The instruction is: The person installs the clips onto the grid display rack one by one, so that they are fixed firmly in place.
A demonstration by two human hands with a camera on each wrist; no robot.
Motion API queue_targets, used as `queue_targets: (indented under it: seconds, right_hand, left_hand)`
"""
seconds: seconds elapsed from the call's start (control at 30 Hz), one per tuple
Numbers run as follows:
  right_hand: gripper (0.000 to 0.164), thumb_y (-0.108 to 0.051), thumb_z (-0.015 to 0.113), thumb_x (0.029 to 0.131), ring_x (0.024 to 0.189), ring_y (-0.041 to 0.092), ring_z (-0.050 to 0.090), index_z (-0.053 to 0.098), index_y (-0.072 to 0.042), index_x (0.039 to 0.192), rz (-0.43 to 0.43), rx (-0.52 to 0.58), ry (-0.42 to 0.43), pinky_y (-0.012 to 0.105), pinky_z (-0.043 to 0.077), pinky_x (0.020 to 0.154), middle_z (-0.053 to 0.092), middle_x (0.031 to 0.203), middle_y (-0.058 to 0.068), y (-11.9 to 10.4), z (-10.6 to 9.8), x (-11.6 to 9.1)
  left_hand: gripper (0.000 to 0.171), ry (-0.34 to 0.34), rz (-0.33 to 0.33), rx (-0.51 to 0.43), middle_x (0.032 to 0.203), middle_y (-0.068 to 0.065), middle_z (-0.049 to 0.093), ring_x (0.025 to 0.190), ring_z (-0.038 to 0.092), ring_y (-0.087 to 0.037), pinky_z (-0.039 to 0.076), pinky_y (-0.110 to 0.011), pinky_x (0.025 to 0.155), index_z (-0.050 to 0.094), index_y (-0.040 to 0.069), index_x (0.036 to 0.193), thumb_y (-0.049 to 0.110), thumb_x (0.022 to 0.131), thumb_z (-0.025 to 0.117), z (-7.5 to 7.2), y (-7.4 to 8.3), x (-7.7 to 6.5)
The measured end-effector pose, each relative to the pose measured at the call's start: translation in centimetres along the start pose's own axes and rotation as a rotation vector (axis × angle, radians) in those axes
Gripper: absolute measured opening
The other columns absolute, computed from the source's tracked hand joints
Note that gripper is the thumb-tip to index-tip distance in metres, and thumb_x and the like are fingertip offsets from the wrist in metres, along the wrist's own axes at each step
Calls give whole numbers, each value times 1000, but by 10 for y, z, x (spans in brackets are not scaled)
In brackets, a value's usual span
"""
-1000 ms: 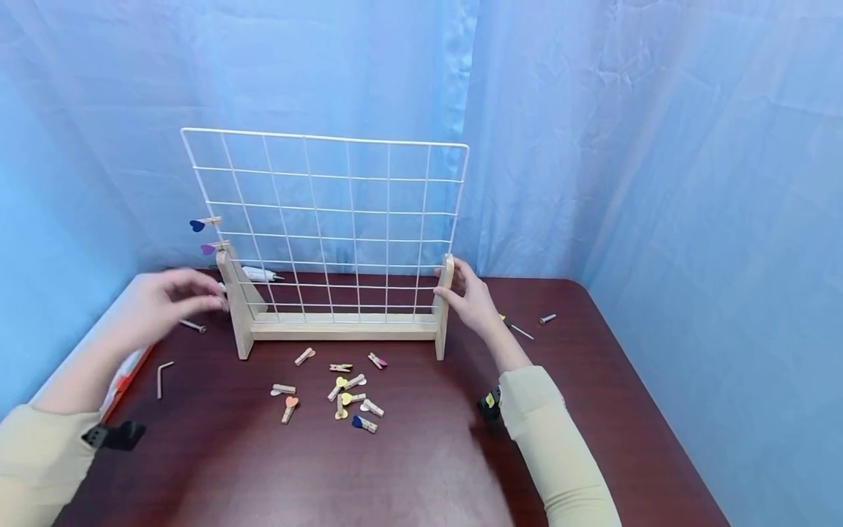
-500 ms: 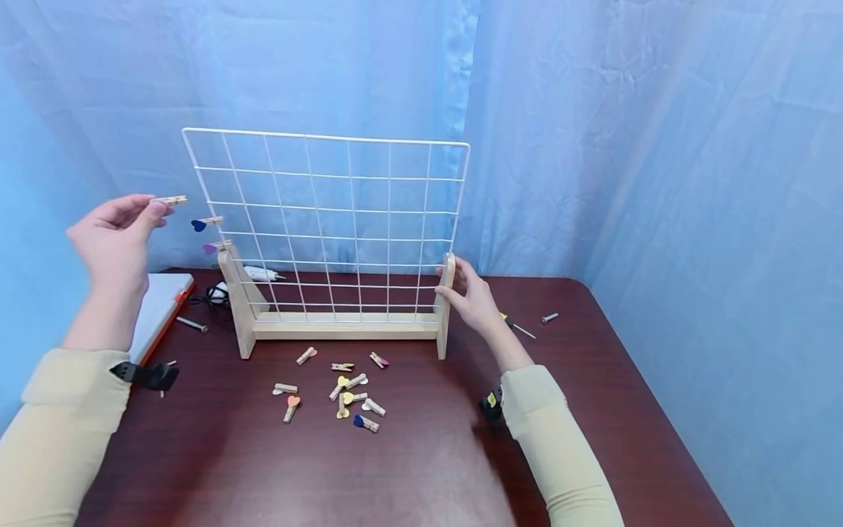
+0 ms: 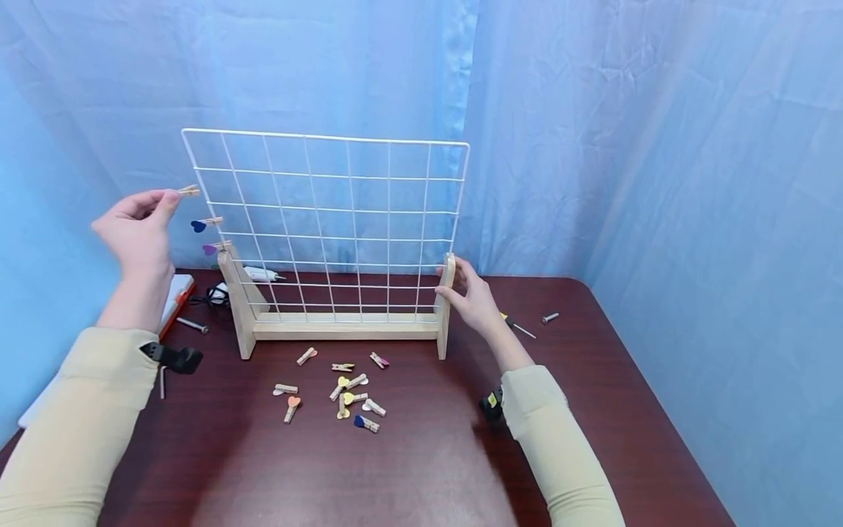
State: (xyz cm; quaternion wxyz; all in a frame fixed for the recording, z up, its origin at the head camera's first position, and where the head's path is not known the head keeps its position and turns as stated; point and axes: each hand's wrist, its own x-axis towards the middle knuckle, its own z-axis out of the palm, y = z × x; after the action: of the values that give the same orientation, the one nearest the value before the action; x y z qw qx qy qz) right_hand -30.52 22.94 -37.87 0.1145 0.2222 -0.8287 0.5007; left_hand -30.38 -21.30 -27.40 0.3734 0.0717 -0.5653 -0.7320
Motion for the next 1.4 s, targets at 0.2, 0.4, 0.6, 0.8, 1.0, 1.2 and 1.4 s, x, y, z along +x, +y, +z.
queue_targets:
  seconds: [0.2, 0.4, 0.6, 0.8, 1.0, 1.2, 1.4]
  right_hand:
    - [53, -8, 58, 85, 112, 29, 51, 35, -11, 132, -2, 12, -4, 47, 43, 87, 52, 120, 22, 0, -2, 0]
    - [52, -6, 58, 85, 112, 32, 50, 34, -7, 132, 6, 11, -5, 45, 44, 86, 52, 120, 23, -4, -3, -1]
    - [52, -5, 58, 85, 111, 33, 51, 34, -5, 132, -6, 13, -4, 47, 44, 86, 52, 119, 23, -4, -3, -1]
    - [52, -4, 58, 85, 110, 33, 51, 34, -5, 132, -7, 13, 3, 49, 43, 86, 52, 119, 24, -4, -3, -2]
    - [52, -5, 57, 85, 111, 32, 51, 33, -6, 132, -7, 13, -4, 48, 43, 87, 52, 119, 22, -4, -2, -1]
    - [53, -6, 57, 86, 112, 31, 50, 33, -6, 133, -8, 7, -8, 48, 42, 87, 54, 118, 17, -2, -3, -2]
    - [52, -7, 57, 86, 111, 32, 51, 34, -8, 132, -7, 7, -7, 47, 43, 87, 55, 118, 15, 0, -4, -1]
  left_hand:
    - [33, -13, 3, 42, 79, 2, 65, 73, 54, -9, 43, -19, 66, 73, 9, 83, 30, 59, 77, 10, -13, 3]
    - [32, -19, 44, 84, 82, 2, 64, 73, 52, -8, 42, -18, 70, 71, 11, 87, 31, 62, 76, 13, -12, -1]
    - [38, -51, 230, 204, 93, 1, 58, 78, 49, -7, 37, -19, 70, 61, 12, 102, 28, 70, 73, 10, -16, -21]
    - [34, -235, 379, 356, 86, -5, 59, 72, 51, -7, 40, -15, 63, 62, 6, 101, 19, 72, 74, -4, -44, -50]
    - [34, -547, 436, 620, 87, -4, 60, 76, 53, -16, 42, -25, 63, 62, 9, 102, 17, 71, 75, -34, -81, -91]
    - [38, -853, 456, 756, 91, 2, 61, 85, 54, -17, 44, -36, 71, 61, 12, 99, 15, 65, 78, -61, -113, -118]
    - [34, -1140, 539, 815, 89, 9, 59, 88, 50, -9, 44, -32, 77, 62, 16, 93, 16, 64, 79, -76, -134, -129]
